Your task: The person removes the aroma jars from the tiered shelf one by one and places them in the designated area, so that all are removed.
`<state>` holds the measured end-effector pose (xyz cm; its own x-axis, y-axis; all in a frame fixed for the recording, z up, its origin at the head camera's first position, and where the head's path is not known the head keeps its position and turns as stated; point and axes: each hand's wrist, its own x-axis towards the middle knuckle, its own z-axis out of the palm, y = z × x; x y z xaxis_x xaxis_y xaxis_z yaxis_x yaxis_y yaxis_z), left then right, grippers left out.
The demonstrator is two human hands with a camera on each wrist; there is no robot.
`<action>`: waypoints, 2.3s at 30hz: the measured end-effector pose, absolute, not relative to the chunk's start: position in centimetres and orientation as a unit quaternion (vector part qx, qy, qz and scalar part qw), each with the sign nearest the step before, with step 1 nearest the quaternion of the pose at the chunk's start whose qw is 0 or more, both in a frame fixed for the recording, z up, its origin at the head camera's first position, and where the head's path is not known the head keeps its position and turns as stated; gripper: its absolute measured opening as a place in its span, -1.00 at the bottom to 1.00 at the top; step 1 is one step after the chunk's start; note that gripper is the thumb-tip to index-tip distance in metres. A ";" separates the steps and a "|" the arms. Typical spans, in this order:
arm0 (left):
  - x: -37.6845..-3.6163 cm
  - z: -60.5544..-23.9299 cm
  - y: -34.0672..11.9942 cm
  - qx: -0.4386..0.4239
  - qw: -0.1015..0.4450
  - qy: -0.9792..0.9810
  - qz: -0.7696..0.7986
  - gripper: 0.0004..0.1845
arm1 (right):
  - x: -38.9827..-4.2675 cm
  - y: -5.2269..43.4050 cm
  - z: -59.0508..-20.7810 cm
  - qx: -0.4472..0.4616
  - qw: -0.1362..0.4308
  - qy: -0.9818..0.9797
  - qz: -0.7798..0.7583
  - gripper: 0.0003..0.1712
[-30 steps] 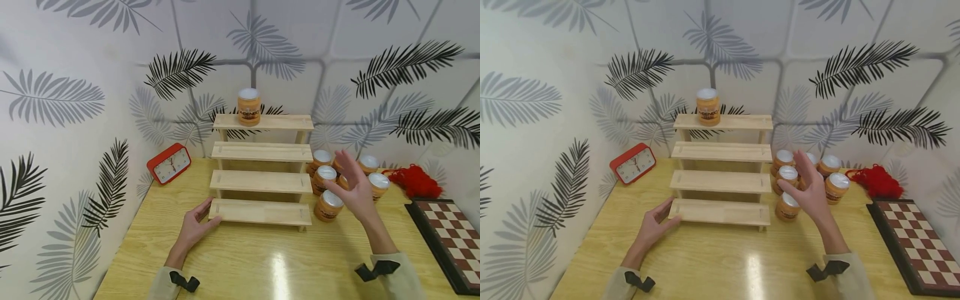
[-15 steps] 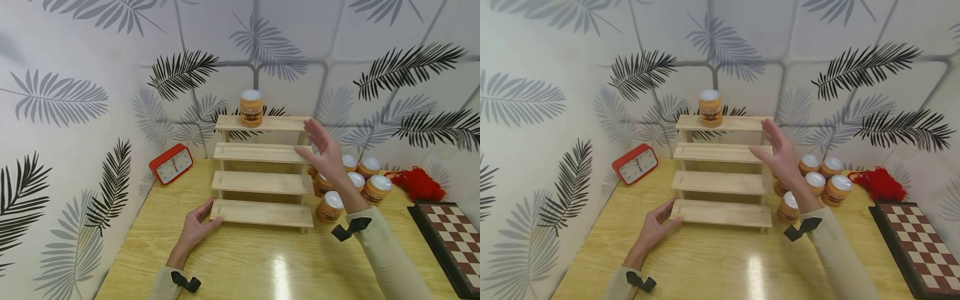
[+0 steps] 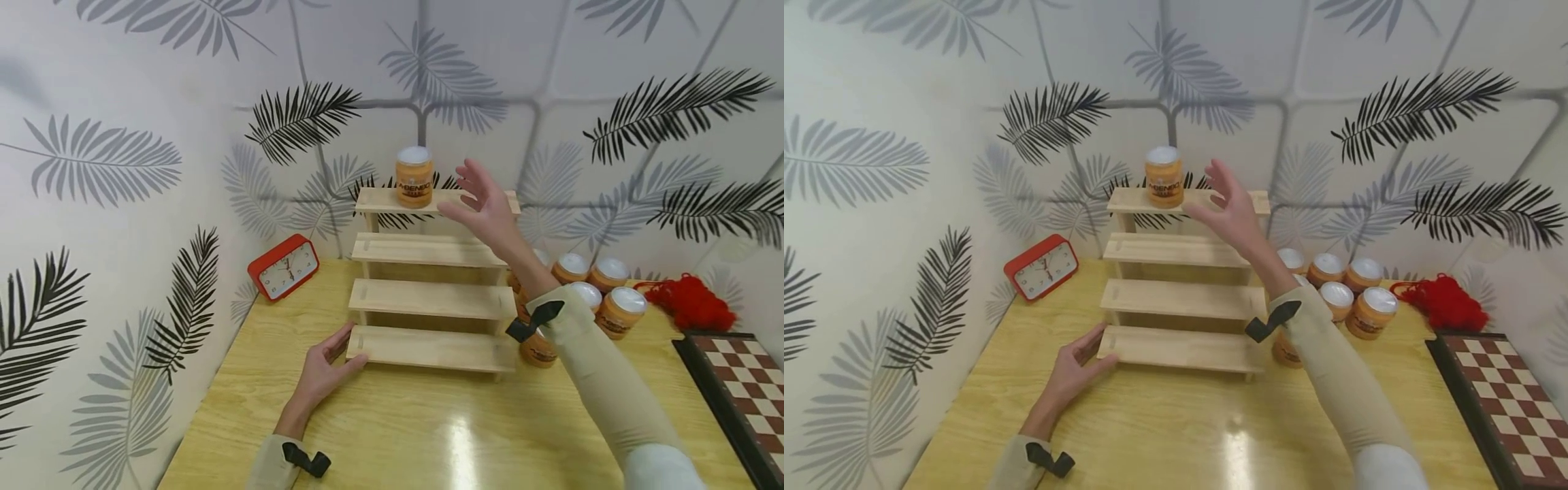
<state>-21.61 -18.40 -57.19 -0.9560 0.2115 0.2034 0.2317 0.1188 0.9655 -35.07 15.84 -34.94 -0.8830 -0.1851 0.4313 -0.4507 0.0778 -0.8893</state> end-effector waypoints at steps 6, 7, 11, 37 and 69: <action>-21.8 -57.1 -18.3 -0.144 0.005 -0.752 -0.644 -0.22 | -36.5 14.8 -34.5 0.216 0.087 -0.739 0.632 0.12; -21.8 -57.1 -18.3 -0.144 0.006 -0.752 -0.643 -0.22 | -36.7 14.6 -34.4 0.215 0.086 -0.742 0.629 0.13; -22.0 -57.0 -18.2 -0.145 0.006 -0.754 -0.641 -0.21 | -37.8 14.0 -34.1 0.213 0.076 -0.757 0.613 0.14; -21.9 -57.1 -18.2 -0.142 0.009 -0.747 -0.649 -0.20 | -40.3 10.3 -33.6 0.212 0.047 -0.775 0.594 0.01; -21.8 -56.9 -18.3 -0.145 0.007 -0.756 -0.638 -0.20 | -39.2 12.2 -32.4 0.168 0.091 -0.764 0.616 -0.02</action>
<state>-21.82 -18.34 -56.95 -0.9579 0.2097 0.1961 0.2284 0.1427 0.9631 -39.21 12.25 -32.40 -0.9273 -0.1444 0.3453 -0.3681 0.1849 -0.9112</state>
